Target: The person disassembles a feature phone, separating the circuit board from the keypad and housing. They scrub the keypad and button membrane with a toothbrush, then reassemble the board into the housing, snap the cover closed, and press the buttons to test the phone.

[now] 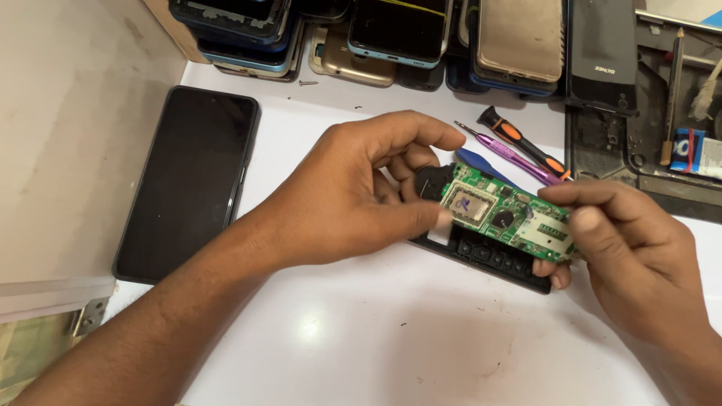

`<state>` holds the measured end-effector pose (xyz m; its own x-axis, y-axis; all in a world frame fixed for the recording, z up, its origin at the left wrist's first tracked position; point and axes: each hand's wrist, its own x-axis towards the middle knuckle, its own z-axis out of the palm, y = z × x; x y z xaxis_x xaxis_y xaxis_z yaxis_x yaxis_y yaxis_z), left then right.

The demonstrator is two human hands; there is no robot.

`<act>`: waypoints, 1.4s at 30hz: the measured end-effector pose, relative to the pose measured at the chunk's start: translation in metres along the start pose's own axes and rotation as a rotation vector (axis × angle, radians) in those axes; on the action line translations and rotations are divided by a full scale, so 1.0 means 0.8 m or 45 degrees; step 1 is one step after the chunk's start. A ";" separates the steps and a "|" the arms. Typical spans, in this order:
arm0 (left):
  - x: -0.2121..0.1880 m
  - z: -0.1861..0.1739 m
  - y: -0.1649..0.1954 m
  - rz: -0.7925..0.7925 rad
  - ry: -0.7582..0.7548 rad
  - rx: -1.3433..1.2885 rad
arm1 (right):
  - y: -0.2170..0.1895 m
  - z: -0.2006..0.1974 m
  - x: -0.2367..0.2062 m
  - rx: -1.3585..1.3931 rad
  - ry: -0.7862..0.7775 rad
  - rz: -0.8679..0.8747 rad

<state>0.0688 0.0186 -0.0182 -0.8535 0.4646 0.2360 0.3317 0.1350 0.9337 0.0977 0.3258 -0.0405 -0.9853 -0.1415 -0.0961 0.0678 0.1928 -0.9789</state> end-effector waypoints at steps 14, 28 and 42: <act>0.000 0.000 0.000 -0.089 0.017 0.023 | -0.012 0.015 -0.002 -0.286 -0.102 -0.256; -0.001 0.002 -0.007 -0.112 -0.058 -0.325 | 0.004 -0.020 -0.006 0.027 -0.155 0.119; 0.000 0.000 -0.006 -0.053 -0.052 -0.258 | 0.005 -0.021 -0.007 -0.201 -0.247 -0.103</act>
<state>0.0674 0.0179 -0.0229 -0.8464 0.4980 0.1887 0.2051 -0.0222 0.9785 0.1010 0.3433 -0.0409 -0.9368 -0.3435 -0.0663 -0.0505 0.3204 -0.9459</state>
